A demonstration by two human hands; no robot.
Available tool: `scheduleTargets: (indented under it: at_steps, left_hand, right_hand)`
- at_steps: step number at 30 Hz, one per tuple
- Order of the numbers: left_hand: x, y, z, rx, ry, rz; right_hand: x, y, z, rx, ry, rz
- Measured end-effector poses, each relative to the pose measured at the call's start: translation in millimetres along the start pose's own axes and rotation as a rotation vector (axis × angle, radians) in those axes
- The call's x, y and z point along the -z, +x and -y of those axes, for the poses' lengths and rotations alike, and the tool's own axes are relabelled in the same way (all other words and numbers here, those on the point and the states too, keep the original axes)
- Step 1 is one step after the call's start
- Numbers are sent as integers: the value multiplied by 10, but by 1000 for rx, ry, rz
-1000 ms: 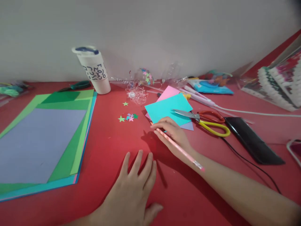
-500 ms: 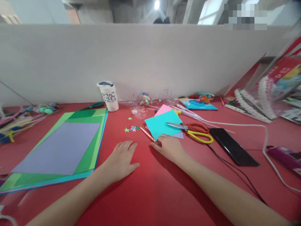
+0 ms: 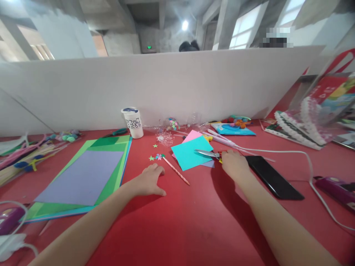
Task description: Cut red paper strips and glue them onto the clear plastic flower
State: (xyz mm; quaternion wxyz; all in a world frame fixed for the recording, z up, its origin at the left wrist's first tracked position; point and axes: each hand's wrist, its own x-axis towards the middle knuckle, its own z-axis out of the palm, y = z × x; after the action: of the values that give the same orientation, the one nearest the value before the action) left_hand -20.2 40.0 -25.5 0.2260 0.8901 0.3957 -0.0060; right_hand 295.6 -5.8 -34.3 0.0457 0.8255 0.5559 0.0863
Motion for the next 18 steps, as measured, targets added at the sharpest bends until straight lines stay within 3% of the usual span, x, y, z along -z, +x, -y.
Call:
scheduleTargets:
  at_steps: [8,13,18]
  left_hand:
    - [9,68,-53,105,-111,-5]
    - [11,36,-14,94,-326,10]
    - [164,-50,54,77,-629,0]
  right_hand:
    - [-75,162,-148,135,125,50]
    - [-124,236,-211,144,167,37]
    - [-255,296,-265,101,196,53]
